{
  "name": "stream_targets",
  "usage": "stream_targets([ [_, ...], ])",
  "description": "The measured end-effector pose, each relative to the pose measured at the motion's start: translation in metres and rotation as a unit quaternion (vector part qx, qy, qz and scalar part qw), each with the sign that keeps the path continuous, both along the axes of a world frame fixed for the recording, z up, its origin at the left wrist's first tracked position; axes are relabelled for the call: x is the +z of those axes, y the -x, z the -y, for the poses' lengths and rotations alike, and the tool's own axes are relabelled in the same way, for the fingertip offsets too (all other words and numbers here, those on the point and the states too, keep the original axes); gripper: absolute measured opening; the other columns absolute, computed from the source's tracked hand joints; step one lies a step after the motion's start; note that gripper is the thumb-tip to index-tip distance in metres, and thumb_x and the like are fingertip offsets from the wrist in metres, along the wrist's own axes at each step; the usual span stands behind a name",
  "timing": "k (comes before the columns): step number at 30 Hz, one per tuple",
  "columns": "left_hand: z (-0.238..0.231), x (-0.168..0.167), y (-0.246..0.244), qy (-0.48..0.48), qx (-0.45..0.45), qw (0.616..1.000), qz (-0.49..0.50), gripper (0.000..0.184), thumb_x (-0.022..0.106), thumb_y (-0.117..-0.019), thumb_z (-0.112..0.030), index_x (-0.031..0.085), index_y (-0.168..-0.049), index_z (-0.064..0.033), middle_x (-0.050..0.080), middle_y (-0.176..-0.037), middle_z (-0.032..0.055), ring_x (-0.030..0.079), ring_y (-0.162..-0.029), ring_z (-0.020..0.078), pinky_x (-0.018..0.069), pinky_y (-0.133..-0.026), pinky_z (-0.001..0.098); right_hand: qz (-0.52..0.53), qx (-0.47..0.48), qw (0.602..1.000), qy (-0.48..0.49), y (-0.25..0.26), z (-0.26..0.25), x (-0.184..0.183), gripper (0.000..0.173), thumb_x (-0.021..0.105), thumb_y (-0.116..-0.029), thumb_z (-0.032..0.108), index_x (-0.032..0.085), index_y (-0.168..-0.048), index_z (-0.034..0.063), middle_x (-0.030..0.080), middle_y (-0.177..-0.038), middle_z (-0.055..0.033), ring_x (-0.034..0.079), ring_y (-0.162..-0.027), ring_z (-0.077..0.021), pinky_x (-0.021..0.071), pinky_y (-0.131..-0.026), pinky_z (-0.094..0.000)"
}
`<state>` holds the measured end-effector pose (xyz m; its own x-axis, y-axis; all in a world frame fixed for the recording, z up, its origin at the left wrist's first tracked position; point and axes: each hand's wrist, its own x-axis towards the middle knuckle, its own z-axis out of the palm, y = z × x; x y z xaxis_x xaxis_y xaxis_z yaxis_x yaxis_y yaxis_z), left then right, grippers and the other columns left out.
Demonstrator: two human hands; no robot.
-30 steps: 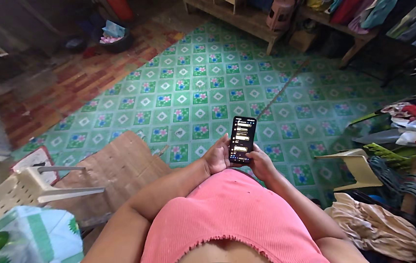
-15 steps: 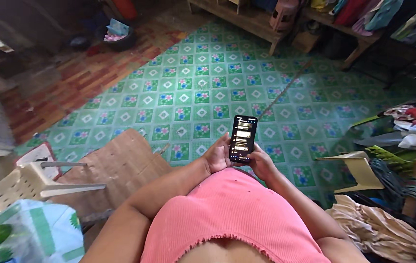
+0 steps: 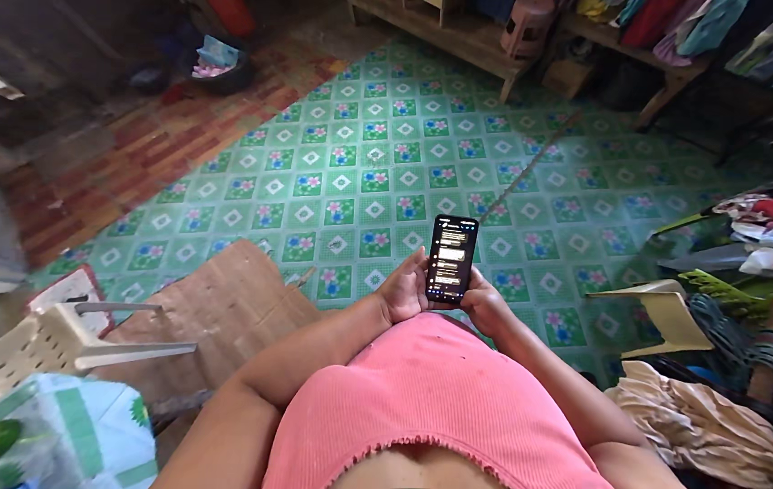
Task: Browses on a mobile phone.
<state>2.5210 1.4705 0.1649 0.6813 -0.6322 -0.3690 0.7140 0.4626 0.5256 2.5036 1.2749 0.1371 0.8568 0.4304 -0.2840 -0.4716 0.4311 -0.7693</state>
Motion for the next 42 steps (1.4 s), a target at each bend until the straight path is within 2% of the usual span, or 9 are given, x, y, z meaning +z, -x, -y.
stream_targets([
  [5, -0.0005, -0.0039, -0.0004, -0.002, -0.007, 1.000, 0.002, 0.071, 0.010, -0.1047, -0.063, 0.039, -0.148, -0.0144, 0.057, -0.138, 0.0224, 0.061, -0.121, 0.0396, 0.0525, -0.099, 0.0572, -0.008, -0.002, 1.000, -0.014, 0.0003, 0.0014, -0.0014, 0.063, 0.039, -0.0864, -0.002, 0.030, -0.148, 0.0046, 0.060, -0.130, -0.0259, 0.067, -0.110, -0.0401, 0.0587, -0.089, -0.0567],
  [12, -0.0006, -0.0025, 0.0007, 0.002, -0.004, 1.000, 0.005, 0.072, 0.009, -0.1048, -0.062, 0.041, -0.146, -0.0134, 0.058, -0.137, 0.0220, 0.062, -0.120, 0.0392, 0.0533, -0.098, 0.0569, 0.001, 0.003, 1.000, -0.028, 0.0011, 0.0019, -0.0039, 0.071, 0.042, -0.0791, -0.009, 0.029, -0.147, 0.0038, 0.060, -0.131, -0.0270, 0.067, -0.110, -0.0419, 0.0584, -0.090, -0.0587],
  [14, -0.0011, -0.0031, 0.0007, 0.004, -0.008, 1.000, 0.004, 0.070, 0.010, -0.1049, -0.062, 0.041, -0.146, -0.0150, 0.058, -0.137, 0.0212, 0.062, -0.120, 0.0388, 0.0533, -0.099, 0.0564, -0.006, 0.000, 1.000, -0.018, 0.0013, 0.0012, -0.0029, 0.064, 0.040, -0.0852, -0.002, 0.030, -0.148, 0.0048, 0.061, -0.130, -0.0254, 0.067, -0.110, -0.0396, 0.0587, -0.090, -0.0566],
  [16, -0.0018, -0.0042, 0.0005, 0.006, -0.007, 1.000, 0.001, 0.070, 0.011, -0.1050, -0.062, 0.041, -0.146, -0.0149, 0.058, -0.137, 0.0220, 0.062, -0.121, 0.0395, 0.0530, -0.099, 0.0569, -0.021, -0.013, 1.000, 0.000, 0.0009, -0.0004, -0.0017, 0.051, 0.035, -0.1000, 0.015, 0.030, -0.150, 0.0059, 0.063, -0.128, -0.0241, 0.068, -0.109, -0.0369, 0.0594, -0.089, -0.0534],
  [18, -0.0020, -0.0035, 0.0013, 0.005, -0.003, 1.000, 0.001, 0.070, 0.011, -0.1053, -0.062, 0.042, -0.145, -0.0134, 0.059, -0.136, 0.0226, 0.063, -0.119, 0.0397, 0.0544, -0.097, 0.0566, -0.021, -0.022, 0.999, 0.015, 0.0000, -0.0014, -0.0024, 0.048, 0.031, -0.1056, 0.021, 0.031, -0.150, 0.0052, 0.064, -0.126, -0.0230, 0.069, -0.109, -0.0353, 0.0599, -0.088, -0.0519],
  [21, -0.0016, -0.0033, 0.0020, 0.002, -0.002, 1.000, 0.001, 0.070, 0.011, -0.1051, -0.062, 0.042, -0.145, -0.0137, 0.059, -0.135, 0.0218, 0.063, -0.118, 0.0385, 0.0548, -0.096, 0.0556, -0.028, -0.025, 0.999, 0.021, 0.0003, -0.0027, 0.0009, 0.052, 0.034, -0.0973, 0.002, 0.033, -0.149, 0.0042, 0.064, -0.126, -0.0233, 0.068, -0.108, -0.0359, 0.0593, -0.089, -0.0537],
  [23, -0.0021, -0.0037, 0.0020, 0.001, 0.001, 1.000, -0.001, 0.070, 0.011, -0.1054, -0.062, 0.041, -0.146, -0.0136, 0.058, -0.136, 0.0224, 0.063, -0.119, 0.0394, 0.0542, -0.097, 0.0565, -0.031, -0.022, 0.999, 0.014, 0.0009, -0.0034, 0.0012, 0.052, 0.034, -0.0969, 0.005, 0.032, -0.149, 0.0050, 0.063, -0.126, -0.0237, 0.068, -0.108, -0.0365, 0.0595, -0.088, -0.0538],
  [25, -0.0032, -0.0043, 0.0023, -0.001, 0.000, 1.000, 0.004, 0.070, 0.011, -0.1058, -0.061, 0.040, -0.147, -0.0125, 0.057, -0.138, 0.0225, 0.061, -0.121, 0.0397, 0.0529, -0.099, 0.0574, -0.031, -0.026, 0.999, 0.010, 0.0006, -0.0042, -0.0001, 0.047, 0.031, -0.1036, 0.012, 0.032, -0.150, 0.0043, 0.064, -0.126, -0.0241, 0.068, -0.108, -0.0369, 0.0596, -0.088, -0.0538],
  [42, -0.0022, -0.0040, 0.0009, 0.003, -0.003, 1.000, 0.005, 0.071, 0.010, -0.1056, -0.061, 0.041, -0.147, -0.0122, 0.058, -0.136, 0.0220, 0.062, -0.121, 0.0385, 0.0527, -0.099, 0.0561, -0.041, -0.032, 0.999, 0.016, -0.0009, -0.0042, 0.0019, 0.047, 0.033, -0.0992, 0.000, 0.036, -0.146, 0.0021, 0.064, -0.124, -0.0259, 0.069, -0.105, -0.0391, 0.0600, -0.087, -0.0559],
])
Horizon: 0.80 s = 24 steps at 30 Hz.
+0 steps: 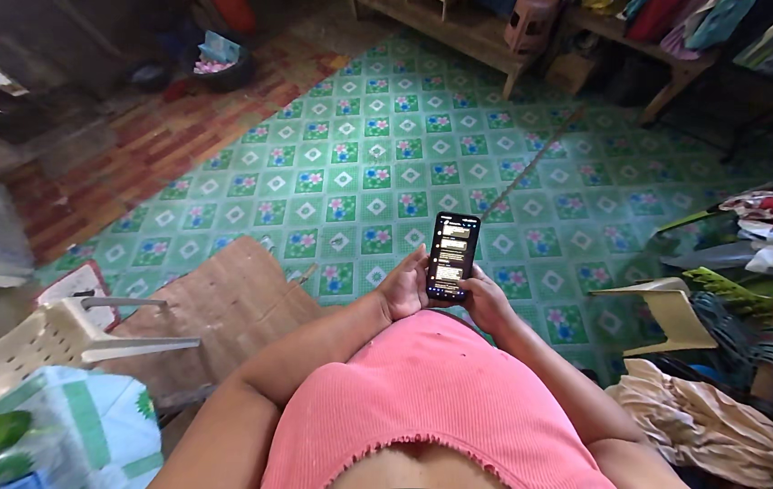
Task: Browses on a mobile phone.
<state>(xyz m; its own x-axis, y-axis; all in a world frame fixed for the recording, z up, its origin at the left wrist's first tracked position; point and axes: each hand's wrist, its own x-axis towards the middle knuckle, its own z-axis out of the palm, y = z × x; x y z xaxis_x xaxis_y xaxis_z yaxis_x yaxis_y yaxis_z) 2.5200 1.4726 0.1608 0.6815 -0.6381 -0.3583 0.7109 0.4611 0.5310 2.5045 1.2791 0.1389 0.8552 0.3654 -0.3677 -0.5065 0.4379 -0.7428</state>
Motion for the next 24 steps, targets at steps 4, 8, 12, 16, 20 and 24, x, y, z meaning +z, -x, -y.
stream_targets([
  [4, 0.0001, 0.0011, -0.0007, 0.005, -0.004, 1.000, -0.004, 0.073, 0.007, -0.1047, -0.063, 0.040, -0.147, -0.0127, 0.058, -0.137, 0.0233, 0.062, -0.121, 0.0400, 0.0531, -0.099, 0.0569, 0.026, 0.027, 0.999, -0.034, 0.0005, 0.0051, -0.0057, 0.060, 0.037, -0.0874, -0.003, 0.032, -0.147, 0.0039, 0.061, -0.129, -0.0267, 0.067, -0.110, -0.0413, 0.0583, -0.090, -0.0583],
  [8, 0.0010, 0.0016, -0.0003, -0.001, -0.004, 1.000, -0.002, 0.073, 0.007, -0.1048, -0.062, 0.041, -0.148, -0.0140, 0.058, -0.138, 0.0224, 0.062, -0.121, 0.0397, 0.0529, -0.099, 0.0567, 0.045, 0.033, 0.998, -0.028, 0.0016, 0.0065, -0.0084, 0.069, 0.042, -0.0790, -0.007, 0.033, -0.146, 0.0046, 0.061, -0.130, -0.0246, 0.067, -0.110, -0.0385, 0.0587, -0.090, -0.0568],
  [12, 0.0011, 0.0034, 0.0003, -0.007, 0.000, 1.000, -0.002, 0.074, 0.008, -0.1042, -0.064, 0.041, -0.147, -0.0135, 0.058, -0.137, 0.0229, 0.062, -0.120, 0.0396, 0.0536, -0.098, 0.0564, 0.049, 0.038, 0.998, -0.033, 0.0020, 0.0058, -0.0063, 0.073, 0.042, -0.0771, -0.009, 0.030, -0.148, 0.0053, 0.060, -0.132, -0.0256, 0.067, -0.111, -0.0400, 0.0586, -0.091, -0.0578],
  [16, 0.0007, 0.0019, -0.0003, -0.001, -0.001, 1.000, -0.004, 0.073, 0.008, -0.1050, -0.062, 0.041, -0.147, -0.0135, 0.058, -0.138, 0.0220, 0.061, -0.122, 0.0390, 0.0527, -0.099, 0.0566, 0.052, 0.039, 0.997, -0.038, 0.0008, 0.0057, -0.0103, 0.074, 0.042, -0.0763, -0.011, 0.030, -0.148, 0.0046, 0.059, -0.132, -0.0260, 0.066, -0.113, -0.0408, 0.0574, -0.092, -0.0594],
  [20, 0.0003, 0.0023, 0.0001, -0.002, 0.001, 1.000, -0.006, 0.072, 0.008, -0.1049, -0.062, 0.041, -0.147, -0.0140, 0.057, -0.139, 0.0215, 0.062, -0.121, 0.0386, 0.0529, -0.099, 0.0560, 0.054, 0.035, 0.998, -0.030, 0.0012, 0.0042, -0.0085, 0.074, 0.041, -0.0765, -0.013, 0.029, -0.148, 0.0040, 0.060, -0.131, -0.0254, 0.067, -0.111, -0.0398, 0.0585, -0.091, -0.0582],
  [24, -0.0003, 0.0011, -0.0004, -0.004, 0.000, 1.000, -0.008, 0.071, 0.010, -0.1050, -0.062, 0.041, -0.147, -0.0143, 0.057, -0.138, 0.0218, 0.062, -0.122, 0.0387, 0.0531, -0.099, 0.0556, 0.055, 0.032, 0.998, -0.023, 0.0009, 0.0031, -0.0097, 0.073, 0.040, -0.0768, -0.014, 0.030, -0.147, 0.0032, 0.061, -0.131, -0.0245, 0.068, -0.110, -0.0384, 0.0592, -0.090, -0.0568],
])
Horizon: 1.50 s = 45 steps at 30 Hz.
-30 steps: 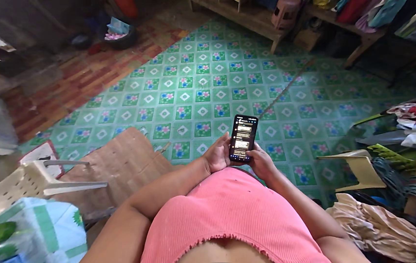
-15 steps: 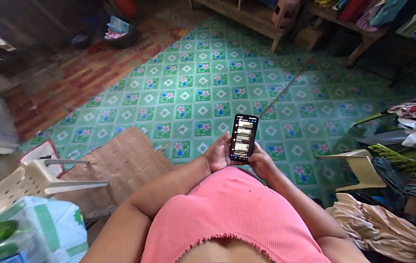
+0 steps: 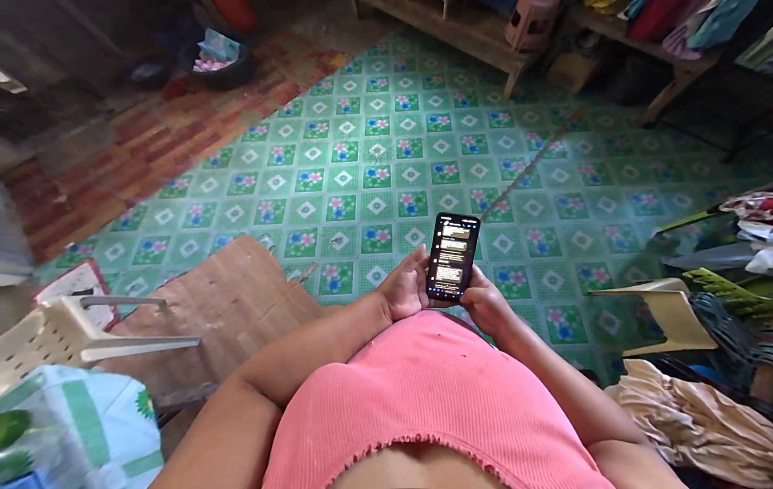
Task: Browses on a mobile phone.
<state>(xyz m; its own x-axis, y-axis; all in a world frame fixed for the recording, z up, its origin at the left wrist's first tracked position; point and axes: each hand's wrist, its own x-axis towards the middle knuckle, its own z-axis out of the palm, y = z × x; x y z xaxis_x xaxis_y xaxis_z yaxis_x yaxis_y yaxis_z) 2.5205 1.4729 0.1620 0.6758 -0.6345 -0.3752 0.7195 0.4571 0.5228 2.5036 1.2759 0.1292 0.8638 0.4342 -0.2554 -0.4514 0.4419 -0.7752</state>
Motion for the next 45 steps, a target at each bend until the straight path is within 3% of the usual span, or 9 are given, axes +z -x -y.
stream_targets([
  [21, -0.0010, -0.0034, -0.0016, -0.004, -0.006, 1.000, 0.001, 0.073, 0.009, -0.1044, -0.063, 0.042, -0.147, -0.0135, 0.057, -0.138, 0.0225, 0.062, -0.121, 0.0394, 0.0532, -0.099, 0.0563, 0.022, -0.003, 1.000, -0.001, 0.0023, -0.0002, 0.0016, 0.072, 0.040, -0.0761, -0.015, 0.031, -0.145, 0.0025, 0.063, -0.129, -0.0218, 0.069, -0.109, -0.0346, 0.0597, -0.089, -0.0546],
  [23, -0.0009, -0.0032, -0.0010, 0.002, -0.006, 1.000, 0.001, 0.073, 0.008, -0.1044, -0.063, 0.042, -0.147, -0.0134, 0.058, -0.138, 0.0225, 0.062, -0.121, 0.0395, 0.0530, -0.099, 0.0567, 0.005, -0.005, 1.000, -0.006, 0.0025, -0.0004, 0.0019, 0.065, 0.040, -0.0832, -0.006, 0.031, -0.147, 0.0038, 0.063, -0.128, -0.0224, 0.069, -0.109, -0.0351, 0.0592, -0.090, -0.0537],
  [26, -0.0003, -0.0015, -0.0003, 0.004, -0.002, 1.000, -0.006, 0.071, 0.010, -0.1051, -0.062, 0.041, -0.147, -0.0127, 0.057, -0.138, 0.0234, 0.061, -0.122, 0.0406, 0.0525, -0.099, 0.0580, -0.036, -0.026, 0.999, 0.009, 0.0022, -0.0030, 0.0062, 0.049, 0.031, -0.1039, 0.016, 0.029, -0.152, 0.0053, 0.063, -0.127, -0.0244, 0.068, -0.109, -0.0369, 0.0591, -0.089, -0.0537],
  [27, -0.0002, -0.0015, 0.0002, 0.001, -0.001, 1.000, -0.005, 0.071, 0.010, -0.1051, -0.062, 0.041, -0.147, -0.0130, 0.057, -0.138, 0.0231, 0.061, -0.122, 0.0403, 0.0525, -0.099, 0.0578, -0.042, -0.033, 0.998, 0.017, 0.0018, -0.0036, 0.0066, 0.048, 0.030, -0.1054, 0.018, 0.031, -0.152, 0.0051, 0.064, -0.126, -0.0241, 0.069, -0.108, -0.0363, 0.0594, -0.089, -0.0531],
  [31, 0.0000, -0.0017, 0.0015, 0.001, -0.003, 1.000, 0.001, 0.071, 0.009, -0.1051, -0.062, 0.043, -0.145, -0.0131, 0.058, -0.136, 0.0230, 0.062, -0.120, 0.0399, 0.0533, -0.098, 0.0569, -0.034, -0.032, 0.999, 0.025, 0.0029, -0.0034, 0.0071, 0.050, 0.033, -0.0968, -0.002, 0.035, -0.146, 0.0027, 0.064, -0.124, -0.0225, 0.070, -0.105, -0.0339, 0.0602, -0.087, -0.0516],
  [33, -0.0003, -0.0014, 0.0021, 0.005, 0.002, 1.000, -0.003, 0.071, 0.011, -0.1052, -0.062, 0.042, -0.146, -0.0127, 0.057, -0.137, 0.0238, 0.061, -0.121, 0.0409, 0.0527, -0.099, 0.0580, -0.028, -0.029, 0.999, 0.018, 0.0036, -0.0031, 0.0054, 0.051, 0.034, -0.0960, 0.003, 0.034, -0.147, 0.0032, 0.064, -0.124, -0.0230, 0.069, -0.105, -0.0345, 0.0600, -0.086, -0.0518],
  [36, -0.0007, -0.0012, 0.0031, -0.003, 0.001, 1.000, 0.004, 0.071, 0.011, -0.1052, -0.062, 0.041, -0.147, -0.0135, 0.057, -0.138, 0.0226, 0.061, -0.123, 0.0399, 0.0527, -0.099, 0.0572, -0.026, -0.036, 0.999, 0.025, 0.0039, -0.0033, 0.0022, 0.045, 0.032, -0.1036, 0.012, 0.037, -0.147, 0.0029, 0.065, -0.123, -0.0222, 0.069, -0.106, -0.0332, 0.0596, -0.088, -0.0507],
  [45, -0.0023, 0.0014, 0.0066, -0.013, 0.015, 1.000, -0.002, 0.070, 0.013, -0.1051, -0.062, 0.041, -0.147, -0.0137, 0.058, -0.137, 0.0223, 0.062, -0.120, 0.0390, 0.0538, -0.097, 0.0564, -0.031, -0.021, 0.999, 0.024, 0.0039, -0.0054, 0.0063, 0.050, 0.036, -0.0959, -0.002, 0.036, -0.145, 0.0026, 0.065, -0.123, -0.0229, 0.070, -0.105, -0.0343, 0.0603, -0.087, -0.0518],
])
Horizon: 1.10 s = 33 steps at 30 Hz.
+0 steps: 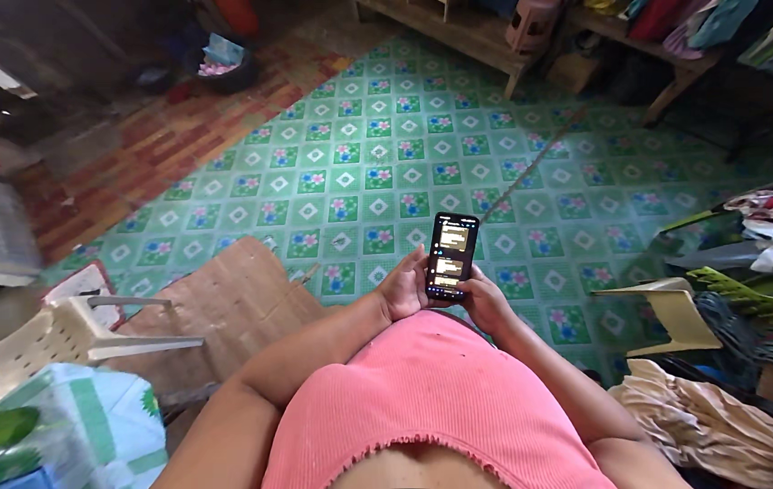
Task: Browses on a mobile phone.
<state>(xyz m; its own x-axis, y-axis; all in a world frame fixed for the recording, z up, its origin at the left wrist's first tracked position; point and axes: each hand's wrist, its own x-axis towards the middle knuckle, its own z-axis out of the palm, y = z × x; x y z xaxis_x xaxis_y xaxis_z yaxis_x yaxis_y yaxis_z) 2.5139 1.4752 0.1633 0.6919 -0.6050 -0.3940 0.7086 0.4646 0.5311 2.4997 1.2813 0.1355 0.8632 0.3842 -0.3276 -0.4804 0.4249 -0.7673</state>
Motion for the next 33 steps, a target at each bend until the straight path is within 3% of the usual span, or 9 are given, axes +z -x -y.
stream_targets([
  [7, -0.0015, -0.0019, 0.0011, 0.003, 0.001, 1.000, -0.001, 0.072, 0.010, -0.1046, -0.063, 0.040, -0.148, -0.0144, 0.057, -0.138, 0.0225, 0.062, -0.121, 0.0394, 0.0532, -0.098, 0.0565, 0.015, 0.010, 1.000, -0.015, 0.0009, 0.0006, -0.0031, 0.065, 0.039, -0.0821, -0.012, 0.034, -0.145, 0.0011, 0.063, -0.127, -0.0245, 0.069, -0.107, -0.0371, 0.0597, -0.088, -0.0555],
  [13, -0.0024, -0.0016, 0.0009, -0.003, 0.003, 1.000, -0.001, 0.071, 0.012, -0.1046, -0.063, 0.040, -0.147, -0.0136, 0.059, -0.136, 0.0231, 0.062, -0.121, 0.0400, 0.0526, -0.099, 0.0573, 0.023, 0.013, 1.000, -0.010, 0.0019, 0.0013, -0.0047, 0.061, 0.040, -0.0835, -0.005, 0.039, -0.144, 0.0030, 0.064, -0.125, -0.0226, 0.069, -0.106, -0.0344, 0.0590, -0.089, -0.0528],
  [23, -0.0035, -0.0046, -0.0002, 0.011, -0.004, 1.000, 0.005, 0.074, 0.013, -0.1035, -0.066, 0.041, -0.148, -0.0146, 0.057, -0.139, 0.0237, 0.061, -0.123, 0.0415, 0.0516, -0.101, 0.0584, 0.027, 0.018, 0.999, -0.017, 0.0017, 0.0023, -0.0067, 0.066, 0.041, -0.0802, -0.009, 0.037, -0.145, 0.0046, 0.063, -0.127, -0.0228, 0.068, -0.108, -0.0357, 0.0588, -0.090, -0.0544],
  [26, -0.0040, -0.0070, -0.0015, -0.001, -0.006, 1.000, 0.005, 0.072, 0.013, -0.1038, -0.065, 0.041, -0.147, -0.0150, 0.058, -0.137, 0.0218, 0.062, -0.121, 0.0384, 0.0536, -0.098, 0.0548, 0.059, -0.003, 0.996, 0.060, 0.0000, -0.0005, -0.0062, 0.066, 0.047, -0.0829, -0.005, 0.032, -0.146, 0.0075, 0.065, -0.121, -0.0171, 0.070, -0.102, -0.0260, 0.0606, -0.085, -0.0441],
  [28, -0.0035, -0.0076, -0.0024, -0.013, -0.009, 1.000, 0.012, 0.072, 0.011, -0.1036, -0.064, 0.042, -0.147, -0.0169, 0.059, -0.136, 0.0199, 0.063, -0.119, 0.0361, 0.0548, -0.095, 0.0523, 0.089, -0.010, 0.989, 0.118, -0.0008, -0.0018, -0.0030, 0.070, 0.050, -0.0841, -0.005, 0.029, -0.149, 0.0093, 0.066, -0.120, -0.0127, 0.070, -0.103, -0.0185, 0.0591, -0.089, -0.0377],
  [33, -0.0033, -0.0057, -0.0036, -0.013, -0.007, 1.000, 0.011, 0.072, 0.010, -0.1036, -0.064, 0.043, -0.147, -0.0179, 0.060, -0.135, 0.0196, 0.063, -0.118, 0.0356, 0.0550, -0.094, 0.0519, 0.099, 0.000, 0.984, 0.149, -0.0034, -0.0007, 0.0024, 0.072, 0.050, -0.0828, -0.009, 0.030, -0.150, 0.0091, 0.067, -0.121, -0.0126, 0.070, -0.104, -0.0173, 0.0588, -0.090, -0.0366],
])
